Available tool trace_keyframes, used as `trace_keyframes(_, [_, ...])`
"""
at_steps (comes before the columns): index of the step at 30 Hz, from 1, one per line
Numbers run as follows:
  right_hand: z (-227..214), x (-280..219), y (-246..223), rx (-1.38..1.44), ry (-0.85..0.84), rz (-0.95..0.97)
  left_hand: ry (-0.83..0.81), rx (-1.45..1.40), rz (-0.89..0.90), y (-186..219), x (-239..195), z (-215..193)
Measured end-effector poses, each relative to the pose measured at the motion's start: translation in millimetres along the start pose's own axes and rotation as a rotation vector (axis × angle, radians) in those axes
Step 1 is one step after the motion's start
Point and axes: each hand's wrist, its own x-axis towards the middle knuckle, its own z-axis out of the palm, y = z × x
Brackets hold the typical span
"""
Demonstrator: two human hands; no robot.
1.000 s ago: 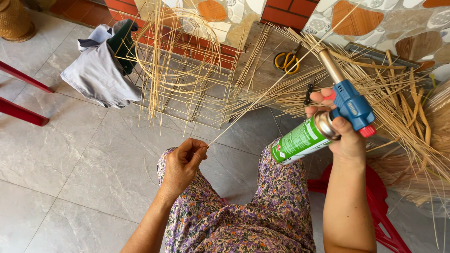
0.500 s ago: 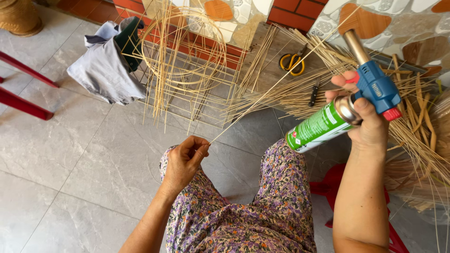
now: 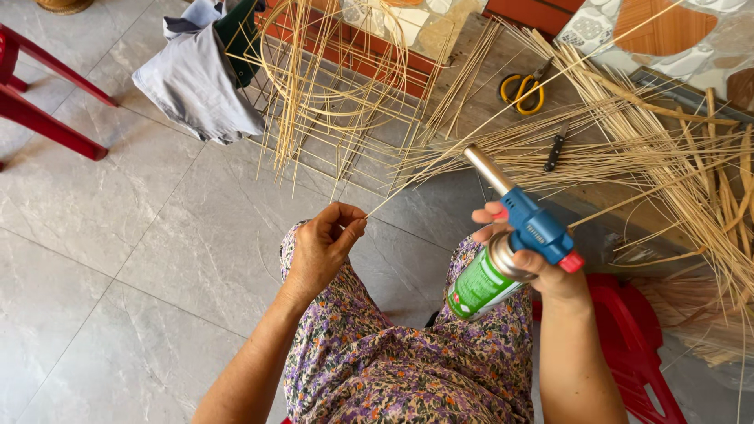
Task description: The person uses a blowtorch to heat thin bamboo strips, then inserts them into a partially woven basket. They also cut and trim bamboo strips with scissors and place them into a container.
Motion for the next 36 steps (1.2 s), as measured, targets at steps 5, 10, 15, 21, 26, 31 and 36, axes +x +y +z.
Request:
trace_keyframes(5, [22, -6, 16, 0.002, -0.011, 0.010, 0.022, -0.033, 0.000, -2, 0, 5])
trace_keyframes(10, [43, 5, 27, 0.072, -0.059, -0.016, -0.033, -0.197, 0.039, 1, -4, 23])
trace_keyframes(15, [58, 25, 31, -0.006, -0.055, -0.058, -0.133, -0.260, -0.014, 12, -10, 41])
trace_keyframes(21, [45, 43, 22, 0.062, 0.026, -0.048, -0.136, -0.088, 0.051, 11, -7, 22])
trace_keyframes(26, [29, 51, 2, 0.021, 0.079, -0.070, -0.065, 0.065, 0.108, 16, -5, 6])
trace_keyframes(31, [27, 52, -2, 0.021, 0.072, -0.075, -0.042, 0.114, 0.171, 17, -4, 6])
trace_keyframes(36, [27, 49, -1, 0.051, -0.015, -0.097, -0.048, 0.007, 0.028, 12, -1, 10])
